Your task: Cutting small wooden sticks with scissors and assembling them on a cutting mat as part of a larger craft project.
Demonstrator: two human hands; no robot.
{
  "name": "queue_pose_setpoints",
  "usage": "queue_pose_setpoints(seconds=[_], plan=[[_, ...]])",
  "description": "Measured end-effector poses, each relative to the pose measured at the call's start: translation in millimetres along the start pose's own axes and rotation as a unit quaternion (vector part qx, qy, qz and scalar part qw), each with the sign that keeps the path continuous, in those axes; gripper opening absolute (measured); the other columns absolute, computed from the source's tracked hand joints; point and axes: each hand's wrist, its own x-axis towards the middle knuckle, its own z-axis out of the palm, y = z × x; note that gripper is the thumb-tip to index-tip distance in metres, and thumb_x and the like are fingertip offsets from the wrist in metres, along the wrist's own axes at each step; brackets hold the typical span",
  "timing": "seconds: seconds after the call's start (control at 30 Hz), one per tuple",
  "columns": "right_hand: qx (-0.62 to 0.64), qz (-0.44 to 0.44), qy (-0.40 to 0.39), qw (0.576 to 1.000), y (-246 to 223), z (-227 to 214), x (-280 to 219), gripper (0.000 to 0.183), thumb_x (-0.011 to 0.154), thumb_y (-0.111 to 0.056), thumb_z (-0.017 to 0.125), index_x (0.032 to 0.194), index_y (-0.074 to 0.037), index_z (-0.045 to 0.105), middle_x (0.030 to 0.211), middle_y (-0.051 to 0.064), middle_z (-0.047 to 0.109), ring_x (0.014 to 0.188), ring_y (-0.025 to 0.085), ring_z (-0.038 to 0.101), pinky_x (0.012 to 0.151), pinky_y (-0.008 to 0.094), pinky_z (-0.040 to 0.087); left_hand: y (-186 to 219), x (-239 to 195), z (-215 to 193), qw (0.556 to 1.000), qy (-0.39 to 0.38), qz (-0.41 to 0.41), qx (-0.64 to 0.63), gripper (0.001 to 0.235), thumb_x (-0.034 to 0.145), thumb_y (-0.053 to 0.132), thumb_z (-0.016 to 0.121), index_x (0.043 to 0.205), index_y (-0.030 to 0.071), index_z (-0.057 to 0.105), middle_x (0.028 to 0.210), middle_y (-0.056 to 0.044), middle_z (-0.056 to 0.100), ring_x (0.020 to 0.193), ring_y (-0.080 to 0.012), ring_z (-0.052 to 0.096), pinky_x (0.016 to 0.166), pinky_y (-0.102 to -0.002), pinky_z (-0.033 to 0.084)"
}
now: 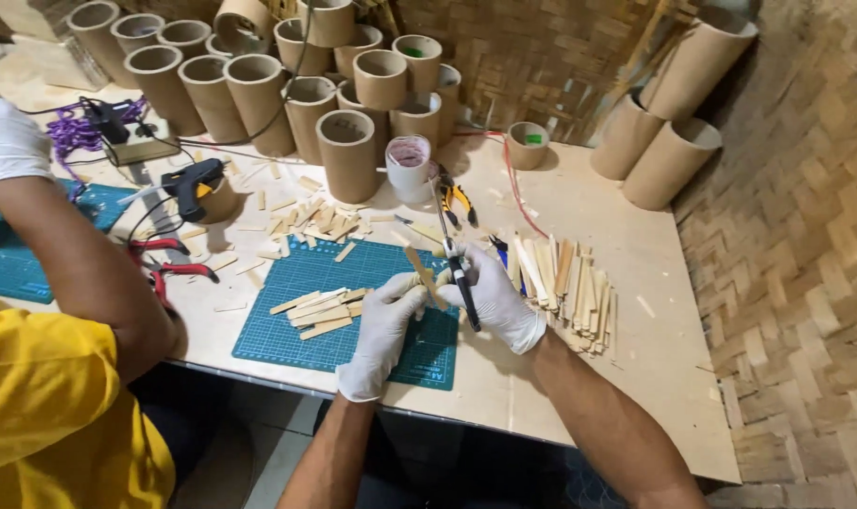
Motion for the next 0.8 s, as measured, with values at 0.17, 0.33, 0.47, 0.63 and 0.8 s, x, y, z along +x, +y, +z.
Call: queue_pose_setpoints(seconds=[0.17,0.33,0.47,0.63,0.8], plan=[[0.064,0.001,-0.015,0.998,-27,21,-10,0.055,0.071,0.004,0.085,0.117,-0.009,0.056,0.083,0.012,0.072,0.078,0.016,0.072,0.071,0.025,0.058,9,-4,-3,0.999,-0.031,-0.017,0.012,0.008,0.079,-0.003,0.076,0.073,0.002,0.076,0.071,-0.006,0.058,0.067,-0.0137,0.046,0.059,-0.027,0.044],[0.02,0.015,-0.015,1.0,-29,14,-9,0.062,0.068,0.005,0.087,0.12,-0.01,0.057,0.082,0.012,0.074,0.078,0.015,0.072,0.074,0.026,0.06,-21,5,-8,0.999,-0.041,-0.02,0.021,0.004,0.077,-0.004,0.08,0.08,0.0,0.08,0.073,-0.009,0.059,0.067,-0.0154,0.051,0.06,-0.028,0.05],[-0.037,0.024,0.041,0.998,-30,21,-16,0.066,0.068,0.005,0.083,0.128,-0.01,0.061,0.086,0.01,0.074,0.08,0.014,0.069,0.076,0.025,0.059,-31,9,-13,0.997,-0.043,-0.015,0.061,0.018,0.08,-0.002,0.082,0.098,-0.002,0.08,0.084,-0.011,0.062,0.07,-0.0152,0.056,0.061,-0.028,0.054],[-0.067,0.018,0.059,0.996,-28,12,-17,0.069,0.067,0.007,0.081,0.131,-0.011,0.061,0.088,0.01,0.073,0.081,0.016,0.069,0.079,0.025,0.058,-49,12,-14,0.993,-0.015,-0.024,0.115,0.023,0.08,-0.001,0.083,0.102,-0.002,0.08,0.094,-0.012,0.069,0.072,-0.0159,0.067,0.064,-0.027,0.061],[-0.066,0.003,0.071,0.995,-35,15,-21,0.07,0.068,0.0,0.085,0.133,-0.01,0.06,0.088,0.011,0.074,0.082,0.013,0.068,0.078,0.025,0.057,-52,12,-6,0.991,0.021,-0.023,0.131,0.022,0.082,-0.004,0.08,0.104,-0.003,0.078,0.097,-0.015,0.073,0.07,-0.0209,0.073,0.063,-0.03,0.064]])
